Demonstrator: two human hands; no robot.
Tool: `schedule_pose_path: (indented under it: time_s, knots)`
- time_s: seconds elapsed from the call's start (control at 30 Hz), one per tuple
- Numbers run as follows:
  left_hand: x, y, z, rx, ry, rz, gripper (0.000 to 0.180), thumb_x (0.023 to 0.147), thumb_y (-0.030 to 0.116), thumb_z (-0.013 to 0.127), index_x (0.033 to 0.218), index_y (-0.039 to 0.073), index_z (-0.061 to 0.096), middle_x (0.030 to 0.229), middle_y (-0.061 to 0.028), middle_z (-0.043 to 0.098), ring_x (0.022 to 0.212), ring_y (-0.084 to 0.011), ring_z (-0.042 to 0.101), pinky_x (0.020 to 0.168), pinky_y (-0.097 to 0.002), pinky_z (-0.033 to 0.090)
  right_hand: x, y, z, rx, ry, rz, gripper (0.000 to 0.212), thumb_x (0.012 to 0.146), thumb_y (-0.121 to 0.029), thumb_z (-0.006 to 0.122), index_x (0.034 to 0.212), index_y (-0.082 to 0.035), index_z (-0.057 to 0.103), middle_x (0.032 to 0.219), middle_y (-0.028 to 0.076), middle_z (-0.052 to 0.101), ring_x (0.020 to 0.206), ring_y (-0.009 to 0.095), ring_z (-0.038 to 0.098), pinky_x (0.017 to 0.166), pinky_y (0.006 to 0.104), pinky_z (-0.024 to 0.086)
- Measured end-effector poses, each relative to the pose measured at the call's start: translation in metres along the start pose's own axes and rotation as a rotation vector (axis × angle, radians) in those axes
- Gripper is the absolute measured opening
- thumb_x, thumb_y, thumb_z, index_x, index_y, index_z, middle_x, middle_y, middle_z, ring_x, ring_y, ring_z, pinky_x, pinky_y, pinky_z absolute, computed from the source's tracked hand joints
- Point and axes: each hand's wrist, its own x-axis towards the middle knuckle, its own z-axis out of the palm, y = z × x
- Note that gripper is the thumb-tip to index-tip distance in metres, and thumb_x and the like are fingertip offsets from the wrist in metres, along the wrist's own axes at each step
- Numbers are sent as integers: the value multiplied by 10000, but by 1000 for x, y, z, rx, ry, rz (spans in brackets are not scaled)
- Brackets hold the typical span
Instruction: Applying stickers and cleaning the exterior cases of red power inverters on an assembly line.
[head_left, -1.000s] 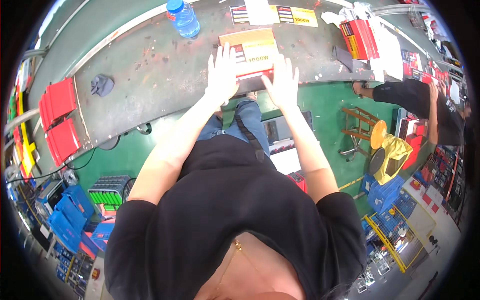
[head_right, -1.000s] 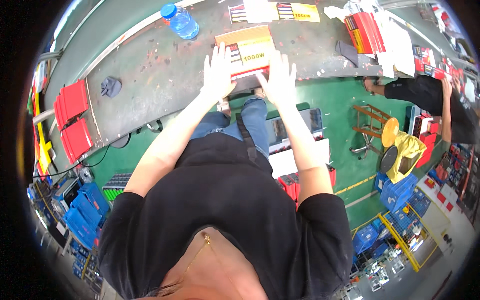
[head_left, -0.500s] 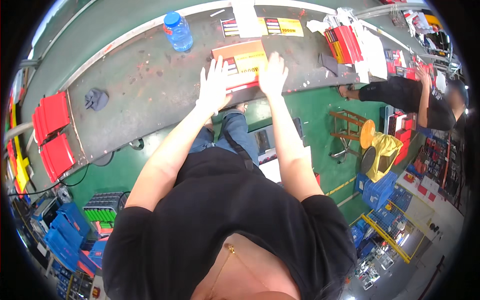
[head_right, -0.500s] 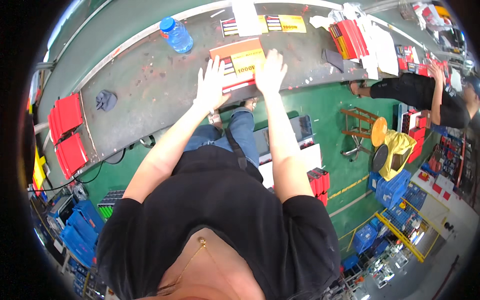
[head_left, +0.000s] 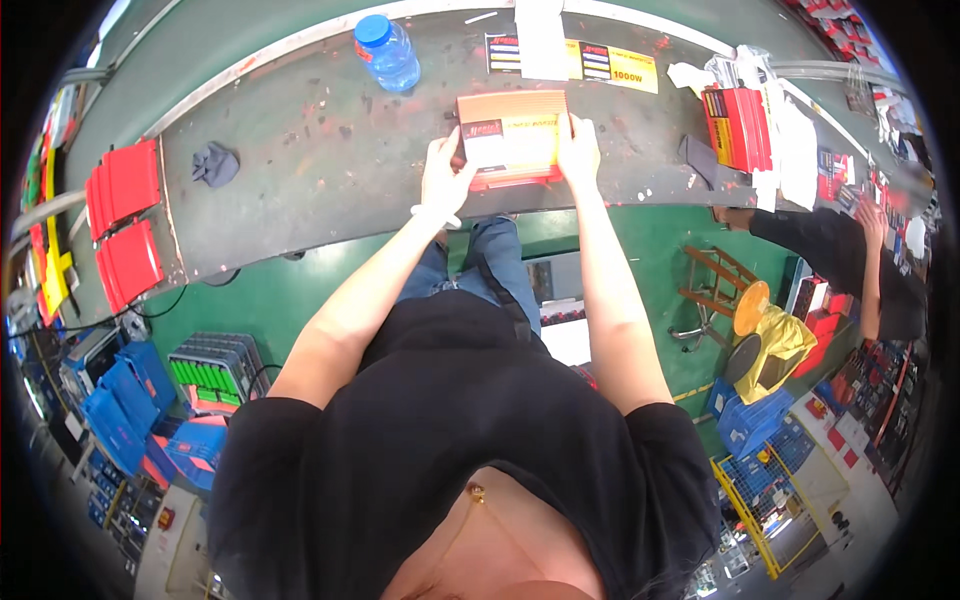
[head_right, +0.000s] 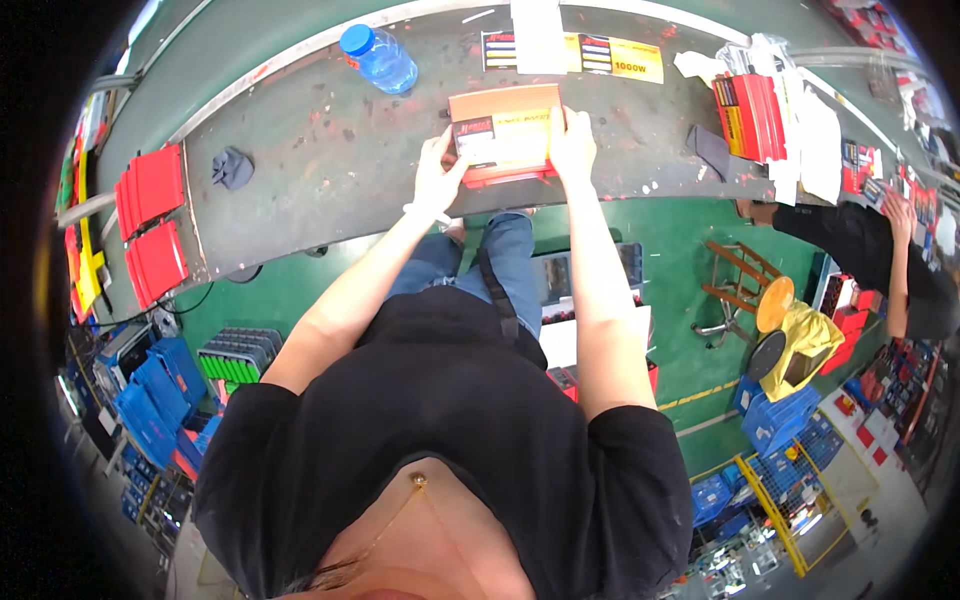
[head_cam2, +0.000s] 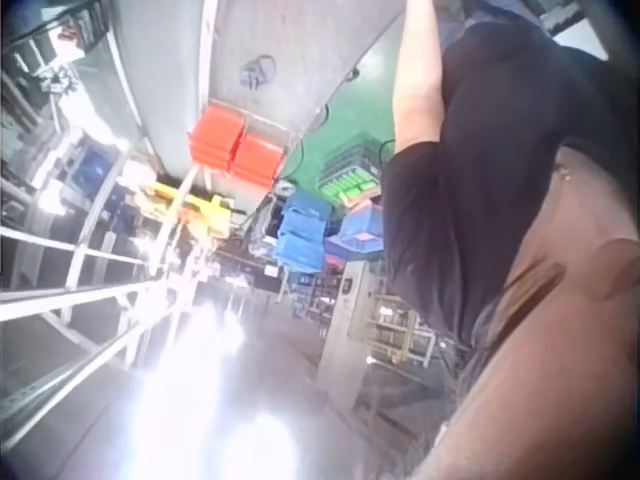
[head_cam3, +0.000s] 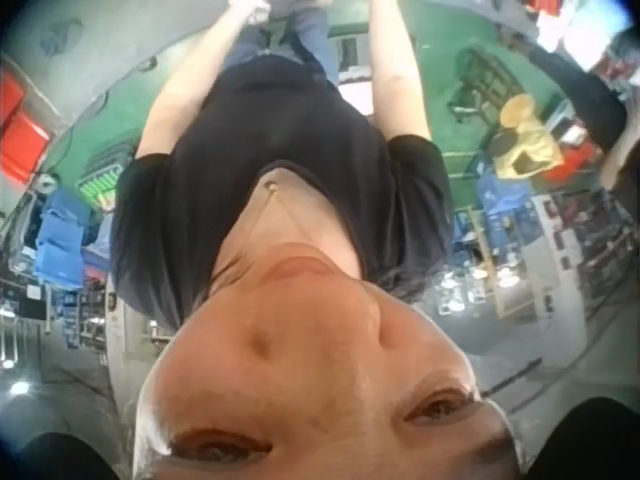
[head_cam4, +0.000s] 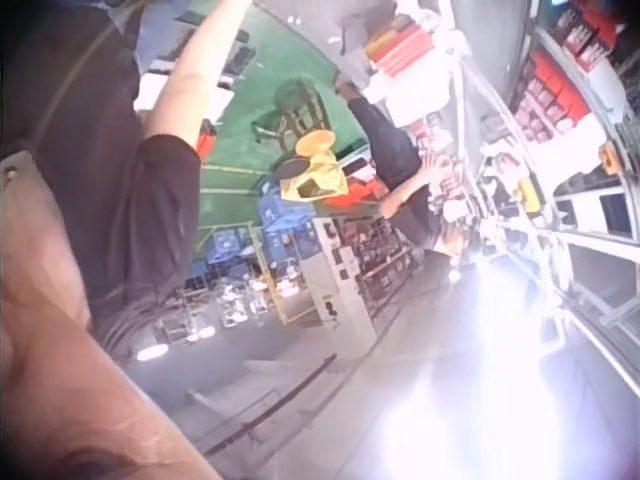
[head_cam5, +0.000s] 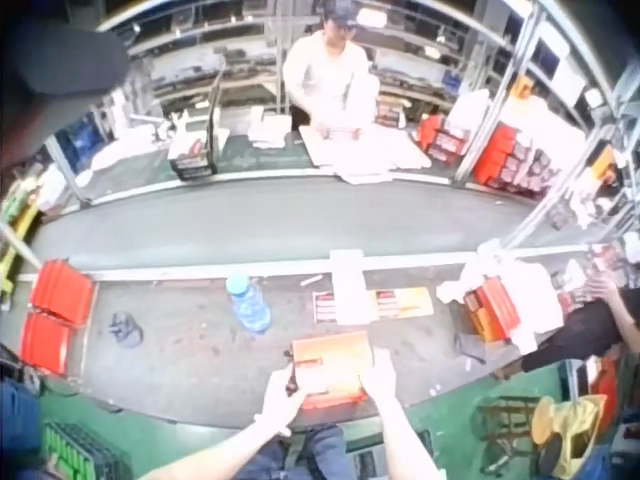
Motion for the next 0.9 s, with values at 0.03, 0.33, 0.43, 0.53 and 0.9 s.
schedule_pose_path:
  time_s: [0.03, 0.33, 0.43, 0.53, 0.9]
  knots:
    - [-1, 3, 1, 11, 32, -5, 612, 837, 225, 672, 1368, 32, 436, 1182, -144, 498, 906, -233, 572, 794, -324, 484, 1, 3, 0, 28, 14, -26, 391, 947, -399, 473, 1122, -72, 599, 1041, 184, 565, 959, 366, 583, 814, 436, 465]
    - [-4, 36, 23, 240, 222, -64, 692, 782, 359, 709, 1325, 22, 444, 1164, -193, 513, 1079, -339, 542, 917, -390, 453, -11, -6, -17, -40, -90, 3, 611, 852, -461, 587, 1260, -16, 489, 1202, 229, 492, 1101, 383, 527, 908, 438, 455]
    - [-6, 47, 38, 319, 317, -52, 845, 675, 409, 789, 1331, 28, 418, 1144, -200, 513, 1063, -358, 545, 895, -415, 469, -24, -16, -14, -42, -41, -60, 855, 727, -474, 728, 1328, 29, 386, 1235, 265, 447, 1183, 408, 460, 943, 449, 440]
    - [-7, 51, 43, 399, 316, -132, 911, 644, 406, 809, 1353, 28, 380, 1139, -200, 514, 1048, -358, 551, 876, -426, 480, -27, -17, -19, -58, -48, -112, 907, 685, -461, 774, 1323, 41, 370, 1244, 265, 434, 1178, 412, 460, 940, 447, 444]
    - [18, 59, 26, -581, 130, -467, 305, 954, 150, 544, 1194, -35, 504, 1051, -146, 628, 851, -204, 663, 684, -287, 574, 10, 8, -25, 83, -276, -107, 502, 855, -289, 616, 1203, 49, 487, 1100, 286, 509, 1031, 417, 501, 902, 471, 420]
